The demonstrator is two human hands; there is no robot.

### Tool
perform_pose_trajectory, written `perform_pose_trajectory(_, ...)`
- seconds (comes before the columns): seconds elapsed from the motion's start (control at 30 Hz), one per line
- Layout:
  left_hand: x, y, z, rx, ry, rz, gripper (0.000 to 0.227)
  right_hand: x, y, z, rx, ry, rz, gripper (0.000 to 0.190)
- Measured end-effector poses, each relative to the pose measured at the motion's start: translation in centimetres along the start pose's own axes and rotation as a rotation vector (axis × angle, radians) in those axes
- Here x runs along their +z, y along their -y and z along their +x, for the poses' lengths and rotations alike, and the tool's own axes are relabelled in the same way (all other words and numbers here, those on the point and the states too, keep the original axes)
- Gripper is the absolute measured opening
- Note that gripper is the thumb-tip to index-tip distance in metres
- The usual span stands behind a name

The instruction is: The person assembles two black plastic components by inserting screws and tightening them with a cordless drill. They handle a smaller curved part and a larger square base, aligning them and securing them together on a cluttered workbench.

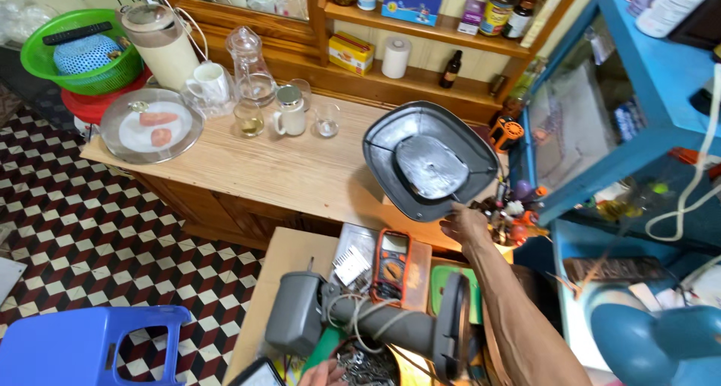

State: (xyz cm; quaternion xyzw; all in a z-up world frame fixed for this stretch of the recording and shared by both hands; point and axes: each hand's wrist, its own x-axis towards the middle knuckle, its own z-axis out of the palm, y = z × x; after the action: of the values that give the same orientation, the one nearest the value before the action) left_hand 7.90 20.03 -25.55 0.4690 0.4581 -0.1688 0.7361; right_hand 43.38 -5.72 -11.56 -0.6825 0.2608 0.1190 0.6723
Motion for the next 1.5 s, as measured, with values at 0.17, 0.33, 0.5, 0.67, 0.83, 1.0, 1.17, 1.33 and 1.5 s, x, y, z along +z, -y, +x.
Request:
perform_pose_trajectory(0.17,-2.1,-5.4,0.2,0.051,-0.113,0.604,0.059,0.4,0.1,-0.5,-0.192,0.054,0.086,0.022)
perform_pose_trajectory(0.33,1.2,-13.7,-9.6,0.512,0.053,0.296,0.064,0.1,3.4,-8.1,-0.254,0.081,0.156,0.02)
perform_pose_trajectory(0.5,8.3,-22.7,-17.8,0.811,0.409,-0.049,0.075,-2.0,3.5,-21.8,-0.342,0.14,0.12,0.024)
perform_pose_trajectory(0.67,12.6,-22.9,-22.1,0.781,0.418,-0.289,0.057,-4.9,1.6,-30.5,-0.335,0.234,0.222,0.03)
perform_pose_trajectory(0.83,13.4,-17.8,-23.9,0.797,0.33,-0.412,0.045,-9.6,-0.2,-33.2,-0.329,0.316,0.138,0.035)
perform_pose_trajectory(1.0,13.1,-15.4,-25.9,0.746,0.325,-0.387,0.039,-12.2,-1.8,-36.3,-0.357,0.318,0.053,0.037)
perform_pose_trajectory(1.17,13.1,-13.9,-28.6,0.796,0.29,-0.324,0.042,-14.1,-2.7,-39.6,-0.429,0.139,-0.182,0.056)
perform_pose_trajectory(1.33,13.3,-13.9,-29.9,0.843,0.228,-0.229,0.045,-15.1,-4.8,-43.1,-1.117,-0.071,-0.731,0.072)
perform_pose_trajectory(1.5,13.0,-13.6,-31.1,0.705,0.349,-0.281,0.048,-14.7,-5.3,-42.6,-1.281,-0.106,-0.913,0.084)
